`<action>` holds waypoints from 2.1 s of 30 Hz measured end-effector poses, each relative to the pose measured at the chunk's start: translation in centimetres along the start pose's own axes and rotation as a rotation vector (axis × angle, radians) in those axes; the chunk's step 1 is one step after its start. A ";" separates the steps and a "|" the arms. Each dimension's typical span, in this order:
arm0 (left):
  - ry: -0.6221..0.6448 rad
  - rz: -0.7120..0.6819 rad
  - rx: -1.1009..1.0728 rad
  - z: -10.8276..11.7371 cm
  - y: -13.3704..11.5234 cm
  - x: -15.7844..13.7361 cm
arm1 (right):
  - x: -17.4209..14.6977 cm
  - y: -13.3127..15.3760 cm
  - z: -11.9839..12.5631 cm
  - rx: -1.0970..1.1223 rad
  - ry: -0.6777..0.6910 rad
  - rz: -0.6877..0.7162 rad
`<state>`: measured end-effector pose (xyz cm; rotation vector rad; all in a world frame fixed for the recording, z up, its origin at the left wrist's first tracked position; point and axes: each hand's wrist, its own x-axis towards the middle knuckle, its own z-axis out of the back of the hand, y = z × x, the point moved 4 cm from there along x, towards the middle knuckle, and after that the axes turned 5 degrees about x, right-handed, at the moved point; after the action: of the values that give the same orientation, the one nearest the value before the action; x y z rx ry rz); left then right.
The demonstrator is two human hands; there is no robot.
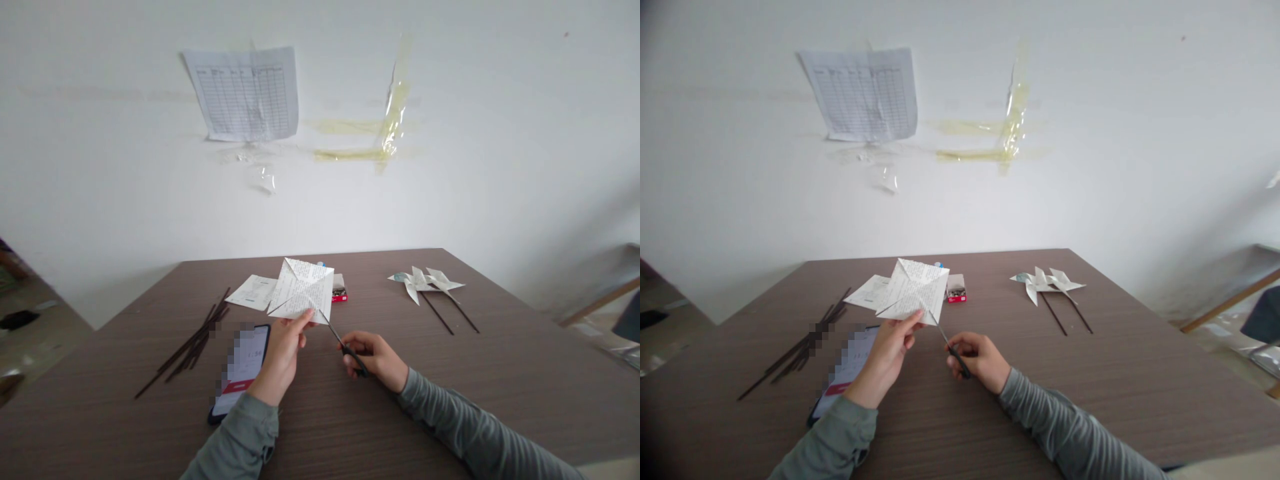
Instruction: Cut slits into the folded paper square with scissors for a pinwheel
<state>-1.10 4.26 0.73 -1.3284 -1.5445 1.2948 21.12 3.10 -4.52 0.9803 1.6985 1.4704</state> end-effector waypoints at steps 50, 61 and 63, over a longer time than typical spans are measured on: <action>0.023 0.003 0.043 -0.4 0.1 -0.3 | -0.1 0.5 -0.8 0.031 -0.001 0.007; 0.076 0.027 0.102 -0.6 0.4 -0.3 | -0.2 1.3 -0.9 0.027 -0.008 0.022; 0.078 0.027 0.105 -0.6 0.4 -0.3 | -0.3 1.3 -1.0 0.033 -0.018 0.024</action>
<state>-0.41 4.09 0.49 -1.3213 -1.3911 1.3067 20.54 2.51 -3.05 1.0318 1.7081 1.4493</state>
